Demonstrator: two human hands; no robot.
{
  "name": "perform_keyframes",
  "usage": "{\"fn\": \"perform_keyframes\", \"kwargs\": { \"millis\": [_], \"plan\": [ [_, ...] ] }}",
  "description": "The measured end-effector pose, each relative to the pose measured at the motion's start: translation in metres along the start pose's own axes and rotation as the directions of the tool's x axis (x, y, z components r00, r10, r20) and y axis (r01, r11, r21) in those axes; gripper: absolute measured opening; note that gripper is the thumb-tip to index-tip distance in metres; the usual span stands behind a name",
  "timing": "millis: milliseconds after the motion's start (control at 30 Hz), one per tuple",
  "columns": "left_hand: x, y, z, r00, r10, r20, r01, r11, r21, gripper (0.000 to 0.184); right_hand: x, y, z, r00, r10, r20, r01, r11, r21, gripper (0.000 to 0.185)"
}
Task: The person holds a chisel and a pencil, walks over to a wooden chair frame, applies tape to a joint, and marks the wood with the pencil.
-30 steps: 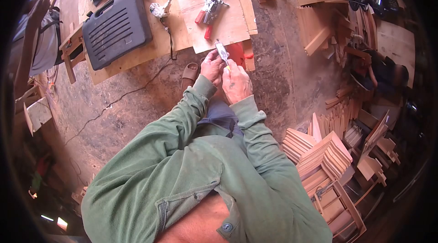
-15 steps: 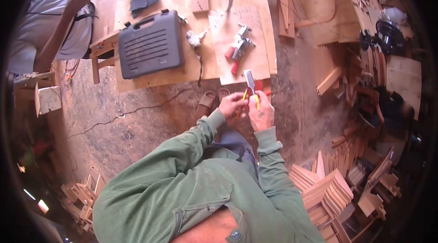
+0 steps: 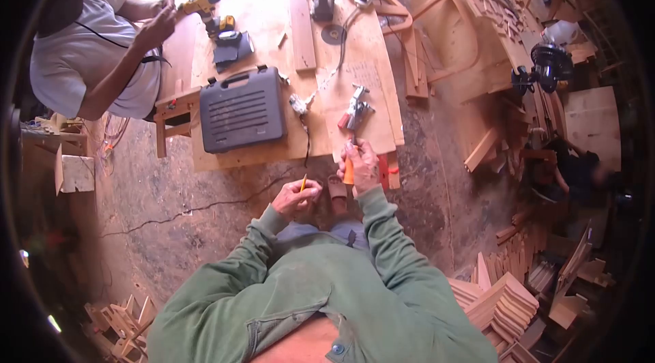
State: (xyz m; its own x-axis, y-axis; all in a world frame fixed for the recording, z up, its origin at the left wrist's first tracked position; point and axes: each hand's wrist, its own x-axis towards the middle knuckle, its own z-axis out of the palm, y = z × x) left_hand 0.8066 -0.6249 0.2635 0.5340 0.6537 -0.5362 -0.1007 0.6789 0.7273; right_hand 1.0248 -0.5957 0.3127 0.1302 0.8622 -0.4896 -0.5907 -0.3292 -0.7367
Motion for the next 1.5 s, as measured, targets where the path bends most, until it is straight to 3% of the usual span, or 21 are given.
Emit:
{"fn": "perform_keyframes", "kwargs": {
  "millis": [100,167,200,233,300,333,367,400,467,533,700,867,1000,1067,1133,1200,1233,1300,1367,1433,1500],
  "plan": [
    [-0.028,0.049,0.0,0.998,-0.059,-0.007,0.059,0.998,-0.037,0.02,-0.016,-0.054,0.036,0.974,-0.182,0.138,0.156,0.971,0.182,0.016],
    [-0.038,0.075,0.001,0.996,0.085,0.011,-0.084,0.995,-0.056,0.015,-0.043,-0.113,0.071,0.895,-0.383,0.23,0.331,0.915,0.232,0.016],
    [-0.056,0.117,0.013,0.986,0.164,-0.023,-0.164,0.986,-0.015,0.017,-0.064,-0.144,0.091,0.849,-0.459,0.261,0.347,0.857,0.381,0.016],
    [-0.069,0.149,0.022,0.954,0.298,-0.036,-0.298,0.954,0.02,0.021,-0.078,-0.166,0.1,0.708,-0.595,0.381,0.421,0.788,0.45,0.016],
    [-0.091,0.205,0.025,0.805,0.593,-0.019,-0.586,0.799,0.131,0.023,-0.12,-0.217,0.125,0.41,-0.693,0.592,0.382,0.721,0.578,0.026],
    [-0.105,0.233,0.033,0.653,0.758,-0.007,-0.755,0.651,0.082,0.035,-0.141,-0.233,0.153,0.301,-0.776,0.554,0.43,0.629,0.647,0.029],
    [-0.123,0.257,0.044,0.474,0.88,-0.008,-0.88,0.474,0.026,0.046,-0.153,-0.252,0.164,0.164,-0.748,0.643,0.388,0.648,0.655,0.03],
    [-0.145,0.277,0.059,0.382,0.922,-0.069,-0.913,0.364,-0.182,0.048,-0.165,-0.263,0.177,0.086,-0.748,0.658,0.354,0.64,0.682,0.028],
    [-0.171,0.313,0.076,0.184,0.981,0.062,-0.904,0.193,-0.381,0.047,-0.181,-0.272,0.2,0.028,-0.762,0.647,0.246,0.633,0.734,0.028],
    [-0.182,0.343,0.092,0.075,0.976,0.204,-0.839,0.172,-0.516,0.046,-0.192,-0.279,0.207,0.005,-0.756,0.655,0.24,0.636,0.733,0.029],
    [-0.161,0.38,0.127,0.034,0.901,0.433,-0.683,0.337,-0.648,0.044,-0.213,-0.297,0.2,0.015,-0.692,0.722,0.285,0.695,0.66,0.028],
    [-0.141,0.384,0.152,0.035,0.86,0.509,-0.599,0.426,-0.678,0.043,-0.211,-0.314,0.192,-0.025,-0.638,0.769,0.18,0.754,0.632,0.023],
    [-0.126,0.383,0.169,0.091,0.834,0.544,-0.578,0.489,-0.653,0.042,-0.217,-0.31,0.167,0.129,-0.583,0.802,0.298,0.794,0.53,0.019],
    [-0.122,0.372,0.171,0.129,0.826,0.549,-0.599,0.506,-0.621,0.041,-0.215,-0.317,0.15,0.166,-0.648,0.743,0.469,0.715,0.518,0.013],
    [-0.108,0.352,0.173,0.252,0.806,0.536,-0.607,0.563,-0.561,0.041,-0.201,-0.309,0.099,0.253,-0.76,0.599,0.603,0.608,0.517,0.016],
    [-0.081,0.318,0.181,0.532,0.698,0.48,-0.616,0.708,-0.345,0.041,-0.175,-0.298,0.035,0.356,-0.793,0.494,0.639,0.592,0.491,0.033],
    [-0.062,0.295,0.187,0.672,0.608,0.424,-0.597,0.783,-0.177,0.041,-0.167,-0.285,0.007,0.544,-0.783,0.301,0.698,0.622,0.356,0.04],
    [-0.015,0.233,0.198,0.852,0.43,0.298,-0.504,0.828,0.246,0.037,-0.139,-0.253,-0.059,0.756,-0.654,0.025,0.64,0.748,0.178,0.036],
    [0.039,0.136,0.191,0.951,0.148,0.272,-0.221,0.939,0.263,0.038,-0.114,-0.208,-0.154,0.907,-0.393,-0.149,0.399,0.917,0.008,0.035],
    [0.06,0.046,0.202,0.929,0.267,0.255,-0.365,0.764,0.532,0.038,-0.115,-0.157,-0.227,0.906,-0.205,-0.37,0.155,0.975,-0.161,0.037],
    [0.053,0.004,0.233,0.98,0.053,0.194,-0.139,0.875,0.464,0.037,-0.139,-0.13,-0.266,0.903,0.049,-0.426,-0.071,0.997,-0.037,0.034]
  ]
}}
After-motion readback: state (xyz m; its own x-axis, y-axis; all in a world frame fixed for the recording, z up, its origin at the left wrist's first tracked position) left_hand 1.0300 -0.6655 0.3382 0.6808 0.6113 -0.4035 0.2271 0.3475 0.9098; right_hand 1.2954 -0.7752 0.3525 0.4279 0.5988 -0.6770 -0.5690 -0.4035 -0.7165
